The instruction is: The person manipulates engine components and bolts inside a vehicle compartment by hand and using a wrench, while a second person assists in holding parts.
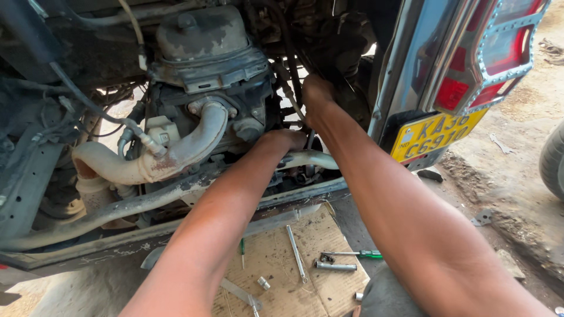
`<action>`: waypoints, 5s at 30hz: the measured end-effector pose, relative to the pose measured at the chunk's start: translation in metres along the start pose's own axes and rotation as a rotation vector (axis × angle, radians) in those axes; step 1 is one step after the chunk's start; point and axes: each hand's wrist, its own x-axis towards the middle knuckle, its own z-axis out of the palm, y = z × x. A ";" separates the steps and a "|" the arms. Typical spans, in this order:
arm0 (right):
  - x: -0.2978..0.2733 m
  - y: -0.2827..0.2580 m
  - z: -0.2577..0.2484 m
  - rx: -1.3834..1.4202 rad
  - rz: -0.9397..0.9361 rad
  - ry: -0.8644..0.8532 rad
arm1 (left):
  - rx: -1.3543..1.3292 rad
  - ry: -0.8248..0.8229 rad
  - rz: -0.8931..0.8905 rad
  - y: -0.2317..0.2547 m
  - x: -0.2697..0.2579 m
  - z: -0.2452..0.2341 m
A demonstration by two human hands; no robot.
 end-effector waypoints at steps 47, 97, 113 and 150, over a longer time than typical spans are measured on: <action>-0.017 0.063 -0.046 -0.625 -0.066 -0.339 | 0.201 0.049 -0.048 0.004 -0.007 -0.008; -0.148 -0.021 -0.072 -0.708 -0.326 -0.230 | 0.008 0.197 0.027 -0.011 0.010 -0.003; -0.161 0.026 -0.119 -0.697 -0.769 -0.400 | -0.211 -0.028 -0.004 -0.006 0.013 -0.002; -0.040 0.042 -0.049 -0.511 -0.069 -0.364 | 0.036 0.133 -0.052 -0.009 0.016 0.001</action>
